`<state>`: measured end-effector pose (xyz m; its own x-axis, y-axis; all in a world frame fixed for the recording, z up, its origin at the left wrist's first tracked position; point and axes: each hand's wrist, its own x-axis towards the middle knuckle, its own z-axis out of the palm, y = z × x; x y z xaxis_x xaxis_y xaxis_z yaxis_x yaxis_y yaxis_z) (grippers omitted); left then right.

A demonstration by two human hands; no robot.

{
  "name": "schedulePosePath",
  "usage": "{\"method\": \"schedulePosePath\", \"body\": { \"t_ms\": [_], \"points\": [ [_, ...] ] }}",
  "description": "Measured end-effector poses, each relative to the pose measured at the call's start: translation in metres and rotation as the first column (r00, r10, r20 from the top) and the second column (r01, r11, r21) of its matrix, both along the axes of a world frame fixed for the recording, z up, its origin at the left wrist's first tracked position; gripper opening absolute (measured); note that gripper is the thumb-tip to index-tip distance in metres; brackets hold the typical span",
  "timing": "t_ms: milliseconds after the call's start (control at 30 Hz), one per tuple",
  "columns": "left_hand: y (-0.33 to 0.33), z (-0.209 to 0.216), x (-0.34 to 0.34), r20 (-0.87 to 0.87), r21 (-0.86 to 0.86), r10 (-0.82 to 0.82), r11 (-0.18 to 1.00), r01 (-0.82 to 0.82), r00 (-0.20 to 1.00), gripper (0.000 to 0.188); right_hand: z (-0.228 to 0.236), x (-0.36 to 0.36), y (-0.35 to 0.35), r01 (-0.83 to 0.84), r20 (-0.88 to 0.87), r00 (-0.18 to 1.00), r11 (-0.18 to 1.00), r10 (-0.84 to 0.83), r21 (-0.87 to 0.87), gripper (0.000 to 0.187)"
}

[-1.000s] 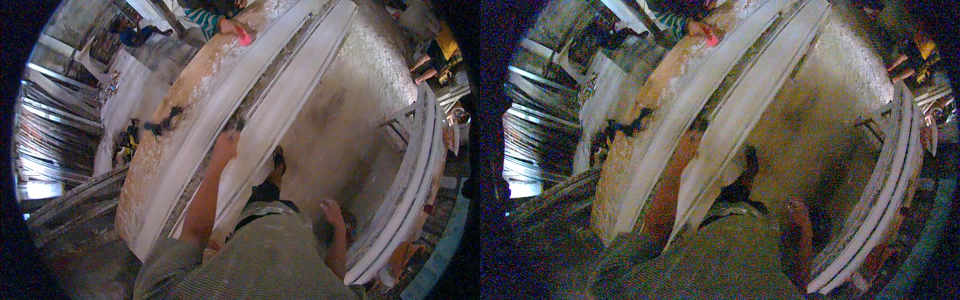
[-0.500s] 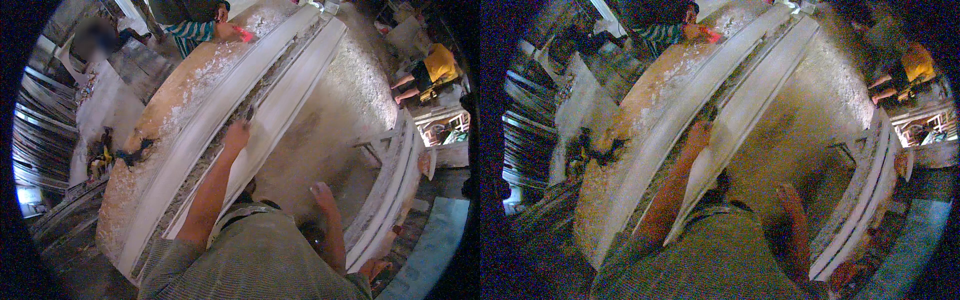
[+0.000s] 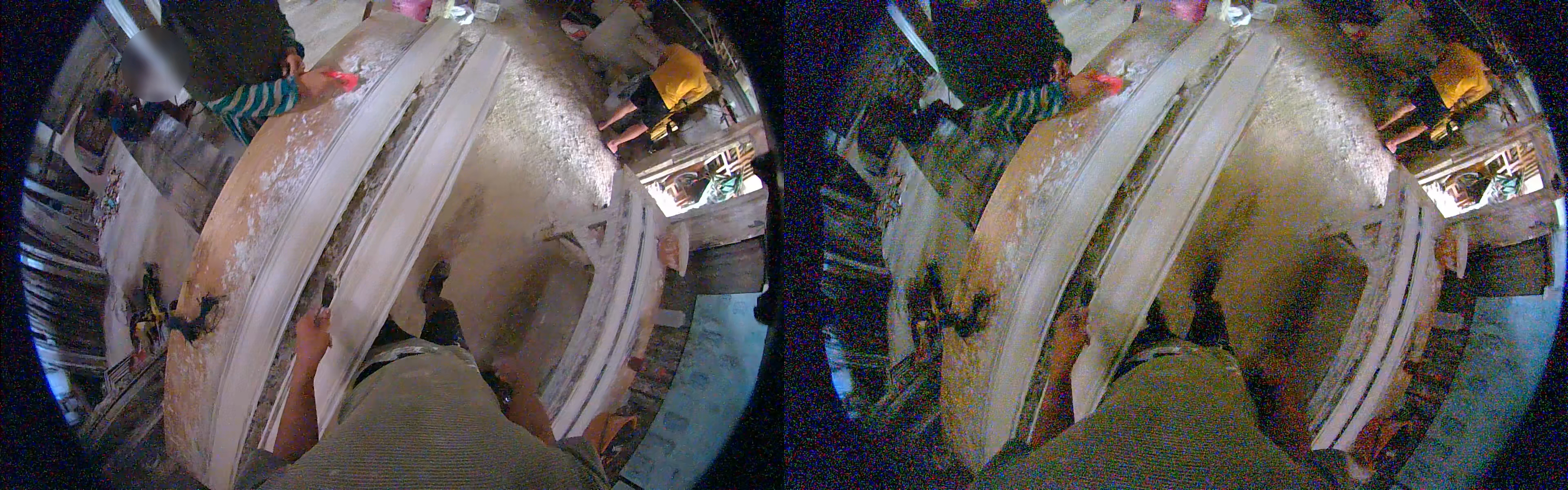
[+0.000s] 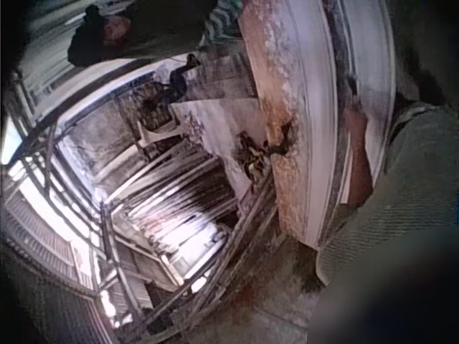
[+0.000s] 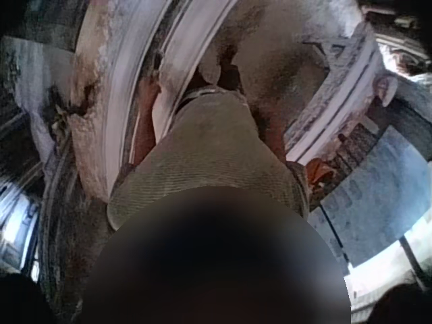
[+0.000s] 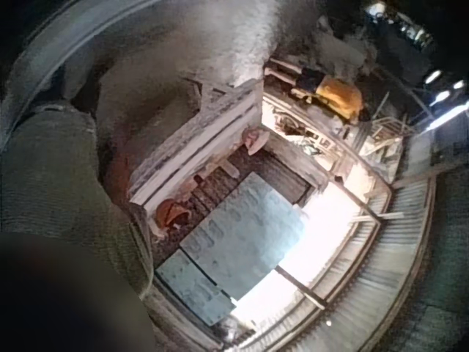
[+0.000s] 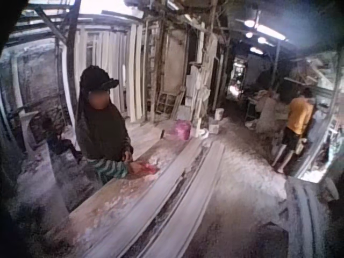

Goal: The person uses a scraper to remove old material from the surface of a long, white wooden frame. They work along the length of the frame, clearing debris from the grooves and edges.

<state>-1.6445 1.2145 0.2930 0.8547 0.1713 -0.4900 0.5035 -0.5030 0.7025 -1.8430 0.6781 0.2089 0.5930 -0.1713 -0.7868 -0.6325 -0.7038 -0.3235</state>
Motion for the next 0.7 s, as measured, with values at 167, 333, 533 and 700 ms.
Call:
{"method": "schedulePosePath", "body": {
  "t_ms": [167, 333, 533, 700],
  "points": [
    [-0.08, -0.042, 0.14, 0.379, 0.059, -0.113, 0.993, 0.097, 0.918, 0.034, -0.018, -0.025, -0.024, 0.147, -0.124, 0.982, 0.988, -0.141, 0.038, 0.037],
    [-0.185, -0.071, 0.326, 0.371, -0.064, -0.112, 0.987, 0.146, 0.922, 0.033, -0.058, 0.077, -0.069, 0.188, -0.026, 0.982, 0.98, -0.186, 0.06, 0.038],
    [-0.293, -0.071, 0.493, 0.297, -0.336, 0.055, 0.94, 0.05, 0.953, 0.036, -0.076, 0.374, -0.109, 0.119, 0.419, 0.892, 0.983, -0.167, 0.138, 0.041],
    [-0.33, -0.049, 0.528, 0.223, -0.047, -0.038, 0.998, 0.05, 0.974, 0.039, 0.005, 0.582, -0.075, -0.067, 0.623, 0.773, 0.961, -0.12, 0.269, 0.042]
  ]
}}
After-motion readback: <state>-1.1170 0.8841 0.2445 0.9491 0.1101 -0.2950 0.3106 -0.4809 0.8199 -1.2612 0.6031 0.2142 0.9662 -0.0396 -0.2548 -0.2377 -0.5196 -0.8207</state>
